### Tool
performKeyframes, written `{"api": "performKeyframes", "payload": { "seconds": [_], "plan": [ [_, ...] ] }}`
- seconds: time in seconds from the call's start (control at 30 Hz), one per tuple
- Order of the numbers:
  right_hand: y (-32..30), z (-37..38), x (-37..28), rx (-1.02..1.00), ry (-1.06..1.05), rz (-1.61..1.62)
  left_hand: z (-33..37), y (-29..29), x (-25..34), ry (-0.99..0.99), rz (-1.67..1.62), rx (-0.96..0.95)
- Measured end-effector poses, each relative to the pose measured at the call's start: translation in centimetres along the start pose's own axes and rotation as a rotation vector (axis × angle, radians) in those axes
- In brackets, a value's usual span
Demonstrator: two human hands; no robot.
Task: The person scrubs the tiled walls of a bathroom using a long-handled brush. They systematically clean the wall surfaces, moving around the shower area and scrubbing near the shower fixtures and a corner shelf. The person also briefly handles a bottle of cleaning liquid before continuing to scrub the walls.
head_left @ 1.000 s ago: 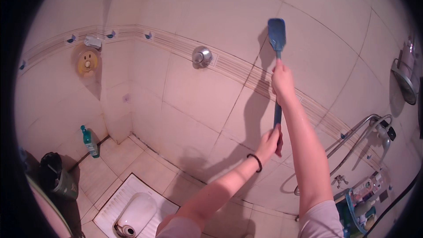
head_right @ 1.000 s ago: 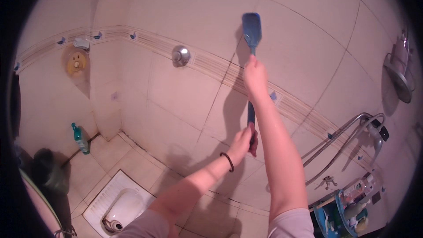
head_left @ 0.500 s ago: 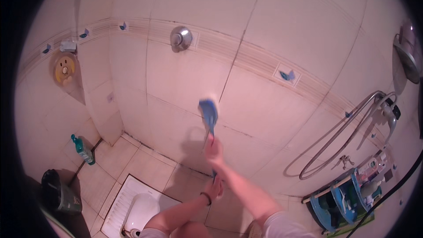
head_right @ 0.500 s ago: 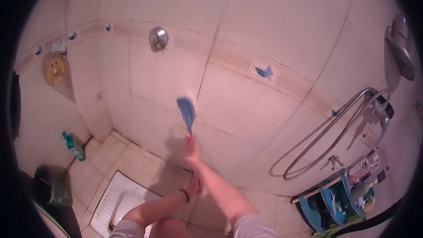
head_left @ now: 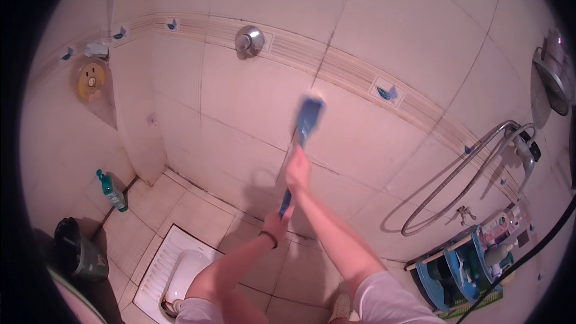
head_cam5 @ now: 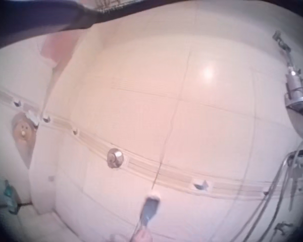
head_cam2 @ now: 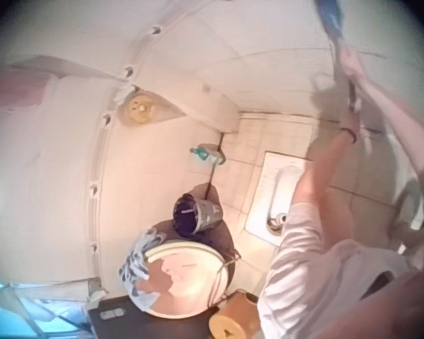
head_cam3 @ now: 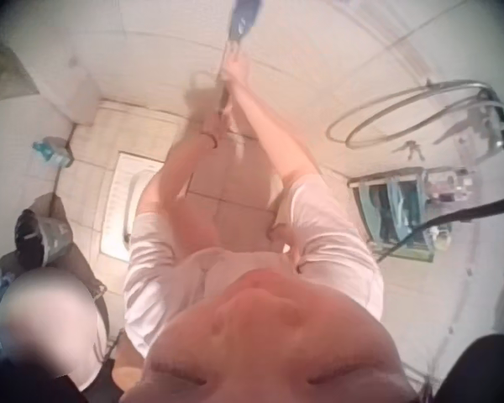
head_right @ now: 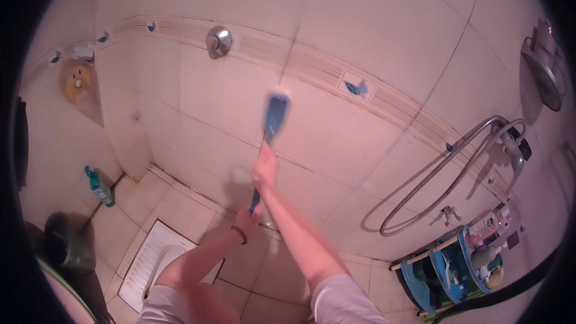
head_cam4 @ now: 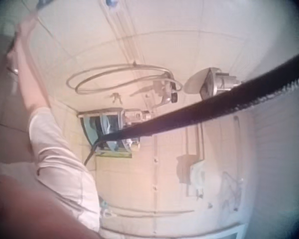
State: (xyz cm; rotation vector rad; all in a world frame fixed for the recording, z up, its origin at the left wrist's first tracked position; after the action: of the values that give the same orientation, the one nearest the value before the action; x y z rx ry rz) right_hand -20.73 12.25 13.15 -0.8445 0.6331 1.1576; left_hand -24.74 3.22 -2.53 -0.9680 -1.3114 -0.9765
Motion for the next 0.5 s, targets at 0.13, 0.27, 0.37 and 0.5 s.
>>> {"api": "performKeyframes", "payload": {
  "seconds": [0.13, 0.27, 0.37, 0.5],
  "plan": [
    [-4.1, -5.7, 4.5, -0.164, 0.604, 0.628, -2.2, -3.0, 1.0, 0.083, 0.432, -0.239],
    [-12.4, -6.9, 8.7, 0.320, 0.771, 0.849, -1.4, -0.2, 9.2, 0.385, 0.731, -0.356],
    [-16.5, -7.6, 13.8, 0.495, 0.859, 0.956, -2.8, 4.3, 10.3, 0.552, 0.843, -0.364],
    [-17.4, -8.1, 15.1, 0.577, 0.885, 0.872, -4.4, 5.8, 9.5, 0.437, 0.872, -0.447]
  ]
}}
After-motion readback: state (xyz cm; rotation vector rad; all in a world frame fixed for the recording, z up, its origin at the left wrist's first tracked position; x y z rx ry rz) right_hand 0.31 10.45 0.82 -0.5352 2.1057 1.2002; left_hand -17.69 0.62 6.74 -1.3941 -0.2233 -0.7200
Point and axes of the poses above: each hand's wrist, its own z-axis towards the middle knuckle, its own y-axis out of the palm, x = y × z, the point moved 8 cm from there along z, towards the middle knuckle, and after that the axes turned 9 degrees about -z, right-handed, at the moved point
